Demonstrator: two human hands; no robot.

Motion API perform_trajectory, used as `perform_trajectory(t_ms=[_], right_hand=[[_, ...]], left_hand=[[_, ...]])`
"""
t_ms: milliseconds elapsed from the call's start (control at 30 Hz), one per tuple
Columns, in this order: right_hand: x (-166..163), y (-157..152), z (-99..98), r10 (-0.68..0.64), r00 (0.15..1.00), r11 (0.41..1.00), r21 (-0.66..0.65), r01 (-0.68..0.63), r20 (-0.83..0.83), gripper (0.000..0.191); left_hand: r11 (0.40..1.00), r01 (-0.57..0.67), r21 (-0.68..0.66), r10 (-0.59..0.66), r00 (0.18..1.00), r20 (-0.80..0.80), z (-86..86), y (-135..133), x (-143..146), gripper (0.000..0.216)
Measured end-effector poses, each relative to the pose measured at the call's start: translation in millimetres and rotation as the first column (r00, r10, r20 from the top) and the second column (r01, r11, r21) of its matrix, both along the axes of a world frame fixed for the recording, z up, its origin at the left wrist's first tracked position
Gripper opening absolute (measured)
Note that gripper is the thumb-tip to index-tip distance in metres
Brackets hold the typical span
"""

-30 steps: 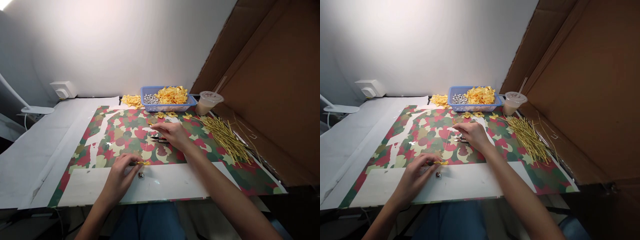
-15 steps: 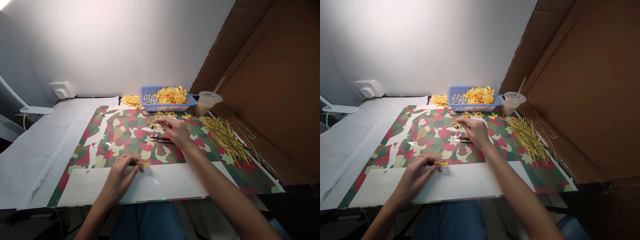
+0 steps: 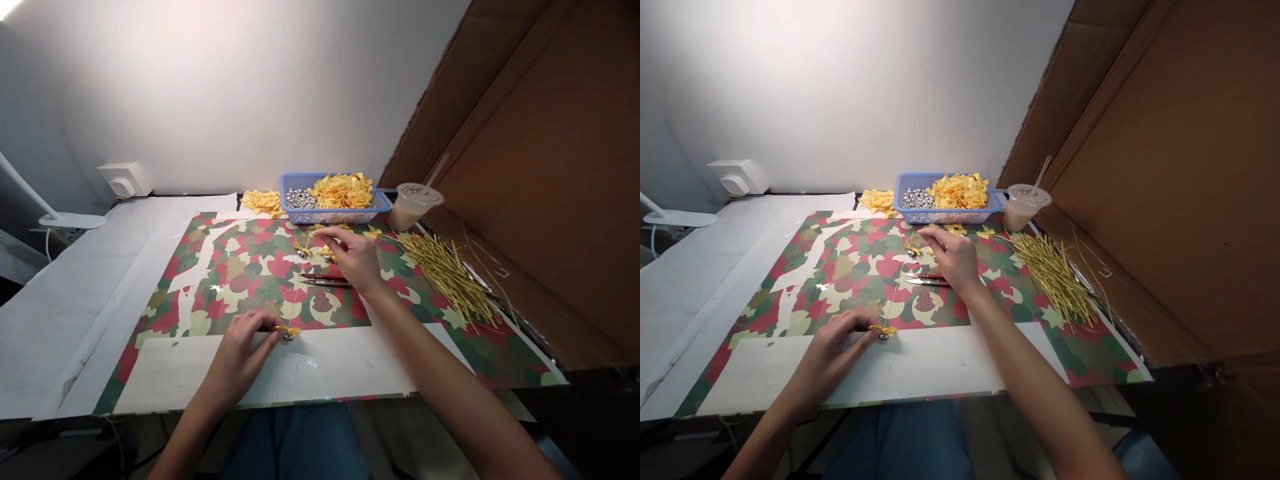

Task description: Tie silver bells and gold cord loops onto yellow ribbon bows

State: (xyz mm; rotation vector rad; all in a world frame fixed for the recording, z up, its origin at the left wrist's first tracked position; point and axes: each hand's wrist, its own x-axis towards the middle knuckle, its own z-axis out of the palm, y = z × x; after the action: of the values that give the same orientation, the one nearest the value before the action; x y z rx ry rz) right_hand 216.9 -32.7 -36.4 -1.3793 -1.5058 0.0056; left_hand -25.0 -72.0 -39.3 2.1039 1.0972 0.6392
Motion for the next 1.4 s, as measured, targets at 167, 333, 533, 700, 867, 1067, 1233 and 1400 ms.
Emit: perform_trajectory(t_ms=[167, 333, 533, 700, 867, 1067, 1233, 1400], right_hand=[[1, 1, -1.2, -0.019, 1.0, 1.0, -0.016, 0.019, -0.021, 0.019], [2, 3, -2.7, -0.072, 0.997, 0.996, -0.043, 0.072, -0.002, 0.02], [2, 4, -4.5, -0.087, 0.996, 0.991, -0.096, 0.089, 0.019, 0.019], [0, 4, -4.3, -0.073, 0.997, 0.992, -0.101, 0.073, 0.0, 0.018], [-8, 1, -3.0, -0.022, 0.999, 0.994, -0.106, 0.018, -0.033, 0.018], [-11, 2, -4.0, -0.015, 0.998, 0.994, -0.108, 0.007, -0.068, 0.017], [-8, 3, -5.0, -0.077, 0.992, 0.992, -0.103, 0.066, -0.098, 0.017], [-8, 4, -5.3, -0.099, 0.992, 0.99, -0.11, 0.09, -0.077, 0.016]], left_hand=[[1.0, 0.001, -0.029, -0.002, 1.0, -0.008, 1.6, 0, 0, 0.017], [0.999, 0.001, -0.036, -0.002, 1.0, -0.011, 3.3, -1, 1, 0.02], [0.998, 0.007, -0.065, -0.006, 1.0, 0.014, 6.8, -3, 0, 0.02], [0.984, 0.021, -0.179, 0.008, 0.987, 0.161, 10.0, -6, 1, 0.018], [0.943, 0.038, -0.329, 0.077, 0.941, 0.329, 9.5, -9, 3, 0.013], [0.877, 0.066, -0.475, 0.175, 0.878, 0.445, 8.0, -9, 6, 0.013], [0.902, 0.056, -0.427, 0.135, 0.905, 0.403, 8.5, -10, 4, 0.013], [0.948, 0.065, -0.31, 0.059, 0.926, 0.372, 10.0, -10, 3, 0.014]])
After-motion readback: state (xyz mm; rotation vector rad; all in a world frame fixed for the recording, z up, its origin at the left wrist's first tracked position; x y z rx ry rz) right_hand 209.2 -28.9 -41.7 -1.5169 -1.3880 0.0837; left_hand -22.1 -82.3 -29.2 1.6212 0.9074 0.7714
